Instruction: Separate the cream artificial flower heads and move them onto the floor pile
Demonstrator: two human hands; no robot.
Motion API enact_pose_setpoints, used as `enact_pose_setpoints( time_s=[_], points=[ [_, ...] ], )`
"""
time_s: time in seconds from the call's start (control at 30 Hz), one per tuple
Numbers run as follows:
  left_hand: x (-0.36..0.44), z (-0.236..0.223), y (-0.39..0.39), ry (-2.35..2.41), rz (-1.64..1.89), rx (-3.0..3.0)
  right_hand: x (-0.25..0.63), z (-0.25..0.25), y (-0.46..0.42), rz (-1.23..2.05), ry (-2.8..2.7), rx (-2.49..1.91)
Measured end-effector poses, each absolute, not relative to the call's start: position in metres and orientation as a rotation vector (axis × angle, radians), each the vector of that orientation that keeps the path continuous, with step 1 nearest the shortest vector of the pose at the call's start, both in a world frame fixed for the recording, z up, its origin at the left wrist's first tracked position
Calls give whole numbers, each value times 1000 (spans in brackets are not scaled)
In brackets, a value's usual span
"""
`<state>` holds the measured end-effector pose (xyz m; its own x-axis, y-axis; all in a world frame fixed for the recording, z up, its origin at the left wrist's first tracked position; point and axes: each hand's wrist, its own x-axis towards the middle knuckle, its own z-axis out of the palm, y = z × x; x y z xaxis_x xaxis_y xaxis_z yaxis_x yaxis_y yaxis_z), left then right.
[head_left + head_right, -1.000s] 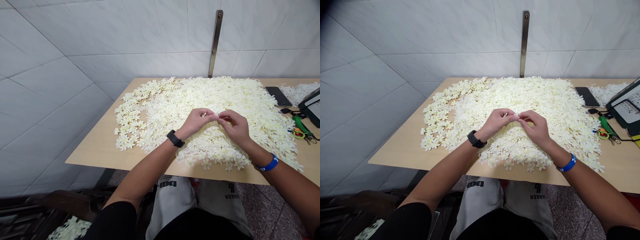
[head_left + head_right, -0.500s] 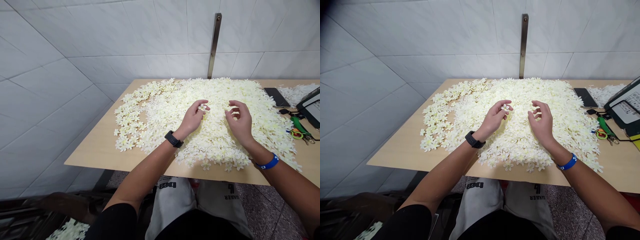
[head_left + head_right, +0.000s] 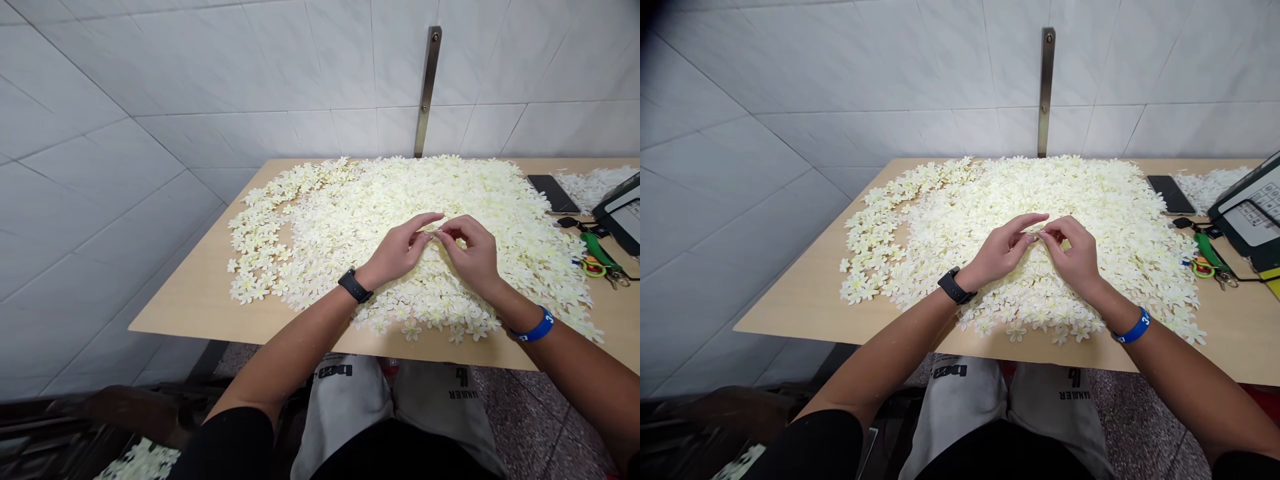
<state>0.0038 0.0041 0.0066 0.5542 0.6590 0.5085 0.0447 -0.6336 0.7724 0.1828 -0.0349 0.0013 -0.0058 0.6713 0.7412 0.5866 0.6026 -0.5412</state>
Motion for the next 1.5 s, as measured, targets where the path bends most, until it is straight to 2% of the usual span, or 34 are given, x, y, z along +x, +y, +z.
enact_pose_setpoints(
  time_s=[0.23, 0.7, 0.9, 1.07, 1.2, 1.5],
  points=[
    [6, 3, 3, 697, 1181, 2040, 180, 3, -37, 63, -1705, -965],
    [8, 8, 0, 827, 1144, 1572, 180, -4, -37, 350, -1531, -1043],
    [2, 13, 6, 951, 1295, 1872, 181, -4, -34, 455, -1376, -1071],
    [1, 11, 5, 843, 1313, 2167, 182, -8, -34, 421, -1424, -1076],
    [4, 7, 1, 782, 1213, 2111, 182, -9, -36, 380, -1530, -1047],
    [6, 6, 0, 960, 1207, 1922, 179, -3, -38, 346, -1558, -1057]
  ],
)
